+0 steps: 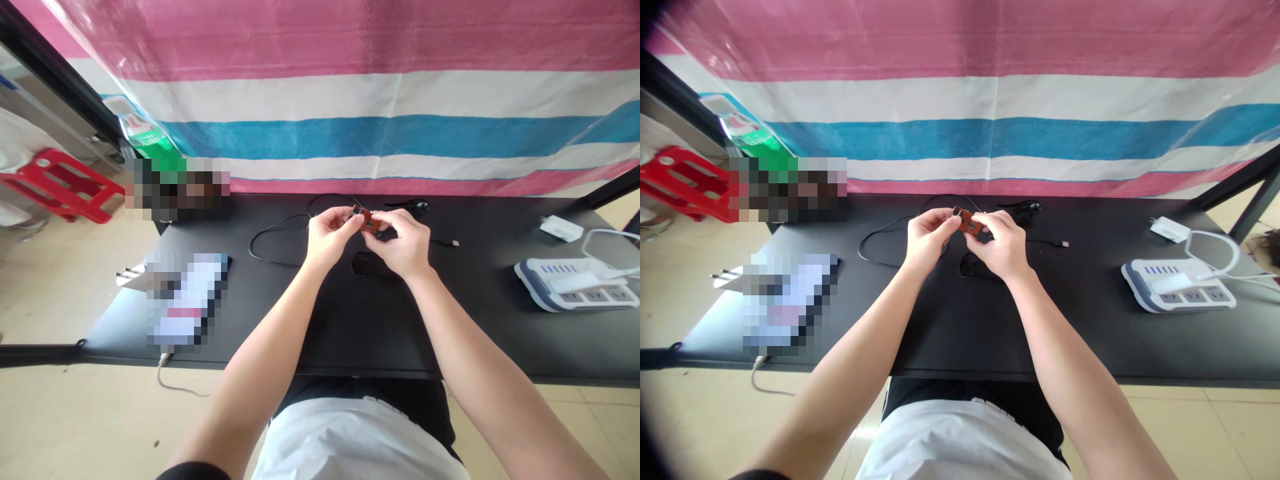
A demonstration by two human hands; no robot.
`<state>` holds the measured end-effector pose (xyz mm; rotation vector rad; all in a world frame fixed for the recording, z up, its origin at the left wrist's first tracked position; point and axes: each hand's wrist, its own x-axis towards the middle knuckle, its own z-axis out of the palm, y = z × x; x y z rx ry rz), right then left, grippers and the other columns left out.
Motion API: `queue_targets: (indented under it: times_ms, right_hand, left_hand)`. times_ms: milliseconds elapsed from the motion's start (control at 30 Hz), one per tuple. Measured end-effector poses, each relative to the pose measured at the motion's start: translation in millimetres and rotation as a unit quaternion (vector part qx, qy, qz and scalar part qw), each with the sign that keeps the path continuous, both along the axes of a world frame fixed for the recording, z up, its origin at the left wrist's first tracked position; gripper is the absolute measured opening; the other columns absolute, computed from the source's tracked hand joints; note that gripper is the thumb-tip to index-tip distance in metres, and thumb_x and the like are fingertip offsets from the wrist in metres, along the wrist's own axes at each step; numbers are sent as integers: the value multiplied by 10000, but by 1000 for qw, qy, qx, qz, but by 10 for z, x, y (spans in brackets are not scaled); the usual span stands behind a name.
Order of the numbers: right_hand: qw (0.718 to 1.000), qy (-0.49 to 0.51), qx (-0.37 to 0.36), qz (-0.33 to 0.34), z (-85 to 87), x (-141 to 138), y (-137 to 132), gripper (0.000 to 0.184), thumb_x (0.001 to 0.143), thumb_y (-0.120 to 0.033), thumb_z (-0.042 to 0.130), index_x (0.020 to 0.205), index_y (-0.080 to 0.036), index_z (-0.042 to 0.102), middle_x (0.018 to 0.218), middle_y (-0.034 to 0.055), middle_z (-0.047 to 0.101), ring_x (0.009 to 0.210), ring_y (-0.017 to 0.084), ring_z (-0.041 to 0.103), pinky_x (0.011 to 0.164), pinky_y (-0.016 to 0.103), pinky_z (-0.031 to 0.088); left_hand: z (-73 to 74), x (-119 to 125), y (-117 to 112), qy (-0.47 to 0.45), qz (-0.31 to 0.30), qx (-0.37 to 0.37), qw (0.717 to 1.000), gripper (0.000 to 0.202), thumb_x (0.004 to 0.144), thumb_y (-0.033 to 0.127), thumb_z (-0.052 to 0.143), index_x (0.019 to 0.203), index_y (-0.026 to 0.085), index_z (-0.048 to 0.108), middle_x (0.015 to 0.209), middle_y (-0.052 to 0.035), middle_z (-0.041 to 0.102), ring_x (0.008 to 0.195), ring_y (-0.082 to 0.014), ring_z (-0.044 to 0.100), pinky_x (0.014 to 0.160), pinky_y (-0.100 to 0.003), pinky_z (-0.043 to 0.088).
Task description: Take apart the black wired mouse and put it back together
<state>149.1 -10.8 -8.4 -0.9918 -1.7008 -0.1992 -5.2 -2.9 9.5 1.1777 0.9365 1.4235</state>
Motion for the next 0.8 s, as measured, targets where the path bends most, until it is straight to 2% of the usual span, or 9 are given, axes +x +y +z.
queue_targets:
  times_ms: [133,267,367,600,800]
  right_hand:
    - [1000,7,18,3,13,5,6,182,752,-209,727,928,-232,690,823,29,765,621,154,687,601,300,601]
    - [1000,4,22,4,23,9,-1,185,746,-199,728,925,-229,691,812,29,764,611,153,682,600,300,602]
    - [1000,2,14,6,18,17,-5,191,744,-198,728,928,-232,693,829,31,769,620,154,687,607,302,604]
    - [1000,1,4,7,-7,29,7,205,743,-216,733,944,-237,695,853,34,774,626,155,692,614,311,604]
    - [1000,-6,15,0,-7,38,20,206,736,-202,736,933,-237,690,838,26,772,612,156,685,599,308,596]
  left_hand:
    - [-7,-18,19,-6,0,-3,1000,250,648,341,791,814,155,774,582,3,651,477,-67,488,479,-216,392]
    - [-14,-20,31,-1,0,-18,1000,244,679,327,729,837,150,787,500,33,570,429,-51,418,445,-210,338]
    - [-2,-35,31,16,4,-22,1000,269,703,344,696,853,143,791,493,31,558,431,-59,430,447,-215,344]
    - [32,-108,13,130,28,18,991,279,736,326,666,905,152,805,636,-11,693,496,-86,531,525,-229,445]
    - [38,-129,-1,218,31,43,975,279,797,330,624,929,158,800,584,1,654,503,-98,563,519,-219,432]
